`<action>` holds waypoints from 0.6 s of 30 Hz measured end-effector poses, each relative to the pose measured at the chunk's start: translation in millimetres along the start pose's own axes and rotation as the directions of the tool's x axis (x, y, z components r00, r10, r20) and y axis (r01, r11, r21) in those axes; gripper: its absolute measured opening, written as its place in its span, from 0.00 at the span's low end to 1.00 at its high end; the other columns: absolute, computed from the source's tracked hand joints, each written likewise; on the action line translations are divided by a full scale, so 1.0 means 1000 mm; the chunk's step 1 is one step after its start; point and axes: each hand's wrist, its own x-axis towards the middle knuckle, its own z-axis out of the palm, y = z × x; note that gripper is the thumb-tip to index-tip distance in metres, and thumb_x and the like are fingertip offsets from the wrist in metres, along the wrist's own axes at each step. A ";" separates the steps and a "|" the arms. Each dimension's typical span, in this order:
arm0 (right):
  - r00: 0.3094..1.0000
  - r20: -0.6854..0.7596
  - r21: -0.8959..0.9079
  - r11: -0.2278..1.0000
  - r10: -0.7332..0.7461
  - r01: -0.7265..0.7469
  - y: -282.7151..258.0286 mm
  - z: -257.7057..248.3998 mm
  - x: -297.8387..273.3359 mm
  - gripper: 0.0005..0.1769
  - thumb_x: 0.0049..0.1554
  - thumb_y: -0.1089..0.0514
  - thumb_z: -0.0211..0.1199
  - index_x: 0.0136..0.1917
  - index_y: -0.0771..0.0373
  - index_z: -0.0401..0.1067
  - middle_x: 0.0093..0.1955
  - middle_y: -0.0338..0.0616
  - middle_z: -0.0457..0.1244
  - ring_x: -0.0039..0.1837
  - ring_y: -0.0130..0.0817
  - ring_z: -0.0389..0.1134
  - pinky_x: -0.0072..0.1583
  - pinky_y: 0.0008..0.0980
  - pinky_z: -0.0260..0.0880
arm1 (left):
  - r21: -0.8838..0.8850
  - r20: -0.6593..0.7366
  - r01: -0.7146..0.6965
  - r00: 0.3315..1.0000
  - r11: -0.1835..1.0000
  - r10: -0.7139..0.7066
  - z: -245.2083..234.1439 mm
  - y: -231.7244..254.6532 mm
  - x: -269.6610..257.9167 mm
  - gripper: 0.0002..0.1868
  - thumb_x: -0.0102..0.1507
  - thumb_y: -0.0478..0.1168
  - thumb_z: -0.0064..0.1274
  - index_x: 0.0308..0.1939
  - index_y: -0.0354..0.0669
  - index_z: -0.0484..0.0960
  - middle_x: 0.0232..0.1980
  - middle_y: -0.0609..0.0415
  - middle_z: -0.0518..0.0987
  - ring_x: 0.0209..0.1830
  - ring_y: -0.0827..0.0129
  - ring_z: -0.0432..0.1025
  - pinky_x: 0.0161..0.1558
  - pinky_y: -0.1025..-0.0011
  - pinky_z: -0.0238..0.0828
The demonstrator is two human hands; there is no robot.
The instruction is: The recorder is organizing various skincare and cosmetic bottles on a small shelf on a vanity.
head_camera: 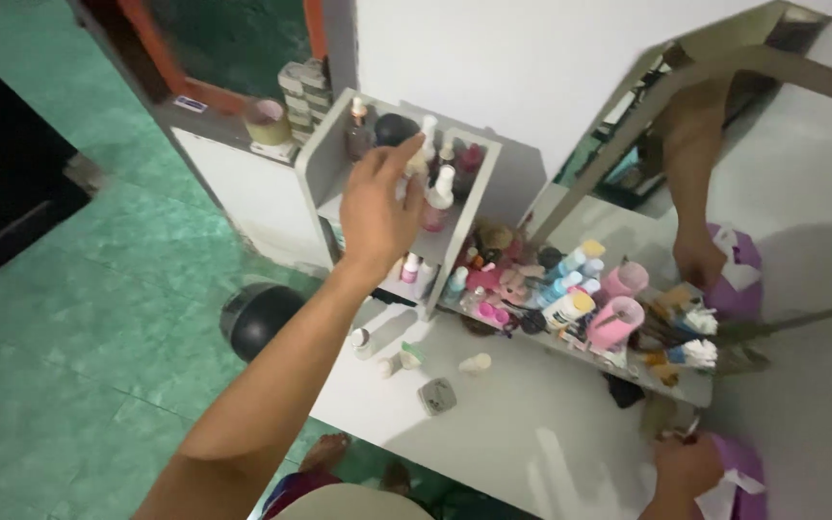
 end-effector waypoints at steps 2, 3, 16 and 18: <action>1.000 0.024 -0.017 1.000 -0.007 0.008 -0.010 0.007 0.020 0.12 0.53 0.52 0.70 0.44 0.63 0.78 0.43 0.53 0.70 0.47 0.54 0.71 0.51 0.49 0.70 | 0.005 -0.003 -0.011 1.000 1.000 0.011 -0.001 0.001 0.001 0.25 0.62 0.32 0.57 0.64 0.48 0.79 0.53 0.45 0.79 0.54 0.47 0.73 0.56 0.55 0.70; 0.997 0.076 -0.033 0.999 0.030 -0.028 -0.010 0.004 0.023 0.13 0.51 0.51 0.71 0.44 0.63 0.79 0.43 0.54 0.70 0.48 0.56 0.72 0.51 0.50 0.70 | 0.007 0.000 -0.004 1.000 1.000 0.004 -0.001 0.002 0.001 0.25 0.62 0.32 0.57 0.64 0.48 0.79 0.53 0.45 0.79 0.54 0.47 0.73 0.56 0.55 0.70; 0.967 0.255 -0.066 0.997 -0.030 0.049 -0.031 -0.012 0.029 0.18 0.57 0.45 0.71 0.48 0.62 0.82 0.43 0.59 0.71 0.50 0.60 0.72 0.50 0.54 0.70 | -0.004 0.004 0.040 0.999 0.999 -0.040 -0.004 0.009 -0.001 0.23 0.63 0.32 0.56 0.63 0.48 0.79 0.53 0.45 0.79 0.53 0.49 0.74 0.54 0.57 0.71; 0.968 0.247 -0.008 0.999 -0.035 0.038 -0.022 -0.024 0.008 0.18 0.57 0.46 0.70 0.49 0.63 0.82 0.43 0.59 0.71 0.50 0.58 0.72 0.50 0.52 0.70 | 0.000 -0.001 0.047 0.999 0.999 -0.047 -0.003 0.008 -0.001 0.24 0.62 0.32 0.56 0.63 0.49 0.79 0.52 0.45 0.80 0.53 0.48 0.74 0.55 0.56 0.71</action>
